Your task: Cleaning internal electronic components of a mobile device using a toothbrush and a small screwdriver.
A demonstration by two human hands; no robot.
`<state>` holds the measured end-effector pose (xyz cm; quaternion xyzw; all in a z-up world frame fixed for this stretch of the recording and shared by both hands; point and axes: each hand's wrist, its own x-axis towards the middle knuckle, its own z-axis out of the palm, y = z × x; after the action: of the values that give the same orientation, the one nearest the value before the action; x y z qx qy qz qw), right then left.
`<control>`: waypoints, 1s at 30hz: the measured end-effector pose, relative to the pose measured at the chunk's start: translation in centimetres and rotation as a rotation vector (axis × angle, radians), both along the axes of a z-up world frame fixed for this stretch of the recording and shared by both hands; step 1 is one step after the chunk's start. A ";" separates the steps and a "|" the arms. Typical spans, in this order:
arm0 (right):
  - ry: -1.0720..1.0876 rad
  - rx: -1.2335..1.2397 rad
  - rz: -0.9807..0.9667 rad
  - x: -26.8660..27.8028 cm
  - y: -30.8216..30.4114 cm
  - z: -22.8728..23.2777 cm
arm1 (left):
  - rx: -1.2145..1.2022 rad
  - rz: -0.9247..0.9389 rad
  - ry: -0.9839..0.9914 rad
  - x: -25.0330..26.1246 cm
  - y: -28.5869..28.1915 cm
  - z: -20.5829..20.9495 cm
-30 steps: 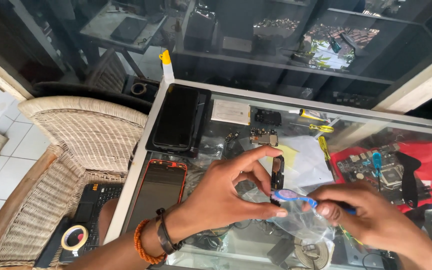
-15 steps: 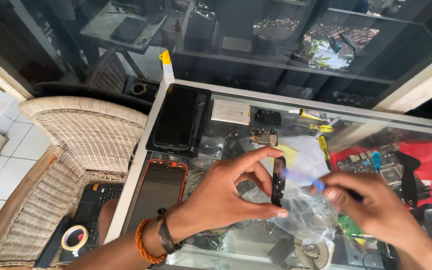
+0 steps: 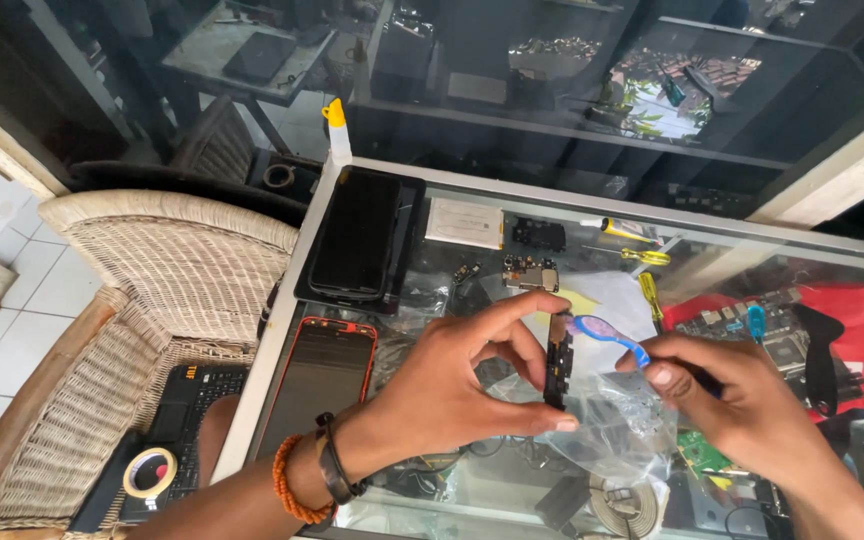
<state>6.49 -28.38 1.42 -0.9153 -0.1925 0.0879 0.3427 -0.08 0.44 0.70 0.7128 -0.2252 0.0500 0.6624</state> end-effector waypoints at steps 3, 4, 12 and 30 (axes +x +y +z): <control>-0.115 -0.031 0.159 -0.2 -0.4 -0.3 | 0.026 -0.013 -0.038 -0.1 0.1 -0.2; -0.117 -0.031 0.162 -0.2 0.0 0.0 | 0.027 -0.010 -0.040 -0.1 0.1 -0.1; -0.169 -0.053 0.119 -0.9 1.1 -0.4 | -0.002 -0.026 -0.078 -0.2 -0.5 -0.8; -0.253 0.162 -0.114 -1.1 0.8 -0.4 | 0.029 -0.020 -0.047 -0.3 0.1 0.3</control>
<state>5.43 -27.57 1.01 -0.8978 -0.1883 -0.0633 0.3930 -0.42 0.53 1.03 0.7186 -0.2484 0.0568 0.6471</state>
